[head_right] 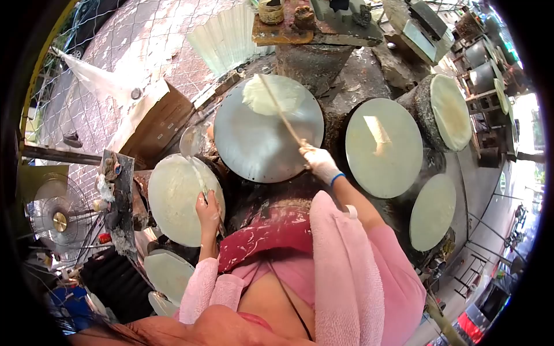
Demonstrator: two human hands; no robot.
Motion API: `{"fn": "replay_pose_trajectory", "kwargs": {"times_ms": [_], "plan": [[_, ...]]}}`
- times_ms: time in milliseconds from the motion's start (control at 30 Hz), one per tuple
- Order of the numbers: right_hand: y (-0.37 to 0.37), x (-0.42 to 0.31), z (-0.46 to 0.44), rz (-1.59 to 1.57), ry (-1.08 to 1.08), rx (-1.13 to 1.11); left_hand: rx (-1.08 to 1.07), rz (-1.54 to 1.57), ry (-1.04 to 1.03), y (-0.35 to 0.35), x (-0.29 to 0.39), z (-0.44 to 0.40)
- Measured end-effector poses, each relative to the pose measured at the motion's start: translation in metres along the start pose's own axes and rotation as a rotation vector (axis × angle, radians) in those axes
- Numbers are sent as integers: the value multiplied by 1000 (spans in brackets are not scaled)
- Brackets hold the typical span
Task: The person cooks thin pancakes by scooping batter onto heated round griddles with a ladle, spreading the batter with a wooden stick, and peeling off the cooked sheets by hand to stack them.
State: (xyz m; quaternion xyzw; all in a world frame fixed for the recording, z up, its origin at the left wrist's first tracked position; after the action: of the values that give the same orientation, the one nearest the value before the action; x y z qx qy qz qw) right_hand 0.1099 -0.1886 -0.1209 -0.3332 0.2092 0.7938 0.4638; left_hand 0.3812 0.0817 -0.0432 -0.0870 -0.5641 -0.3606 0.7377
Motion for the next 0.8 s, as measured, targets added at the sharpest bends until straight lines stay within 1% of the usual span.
{"fn": "replay_pose_trajectory", "kwargs": {"times_ms": [33, 67, 133, 233, 300, 333, 367, 433, 467, 533, 600, 633, 667, 700, 767, 800], "plan": [[-12, 1, -2, -74, -18, -68, 16, 13, 14, 2, -8, 3], [-13, -4, 1, 50, -2, -105, 31, 26, 28, 3, -13, 7], [7, -18, -4, 240, 322, -81, 46, 25, 43, 4, -2, 20], [48, -41, -23, 129, 337, -99, 102, 55, 87, 4, 0, 29], [68, -57, -24, 133, 114, -21, 134, 67, 125, 3, -2, 36], [49, -51, -36, -159, 0, -277, 143, 68, 139, 0, -3, 38], [41, -44, -27, 37, 75, -254, 155, 74, 152, -3, -4, 38], [11, -48, -12, -18, -80, -355, 153, 92, 169, -8, -11, 42], [11, -49, -12, 26, -83, -388, 152, 102, 174, -11, -13, 43], [30, -58, -28, 154, 254, -426, 176, 65, 206, -16, -10, 48], [66, -64, -56, -150, -52, -506, 192, 74, 222, -22, -9, 47], [76, -73, -72, -1, 139, -368, 195, 95, 231, -24, -10, 48], [78, -74, -85, 211, 194, -363, 199, 112, 243, -26, -12, 51], [68, -95, -75, 422, 250, -356, 196, 119, 244, -28, -12, 52], [43, -107, -47, 244, -3, -566, 194, 135, 246, -33, -14, 52], [35, -86, -57, 155, -175, -558, 199, 148, 256, -36, -15, 53]]}}
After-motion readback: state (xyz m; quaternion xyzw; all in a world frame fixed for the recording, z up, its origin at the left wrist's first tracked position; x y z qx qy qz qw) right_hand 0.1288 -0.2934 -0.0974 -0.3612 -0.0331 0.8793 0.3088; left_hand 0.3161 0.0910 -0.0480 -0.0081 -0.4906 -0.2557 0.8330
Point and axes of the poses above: each hand's wrist, its own z-axis away from the middle knuckle, its own y-axis out of the back of the hand, x = y × z, the point moved 5 cm from there along -z, towards the middle knuckle, and after that the axes turned 5 degrees about -z, right-handed, at the moved point
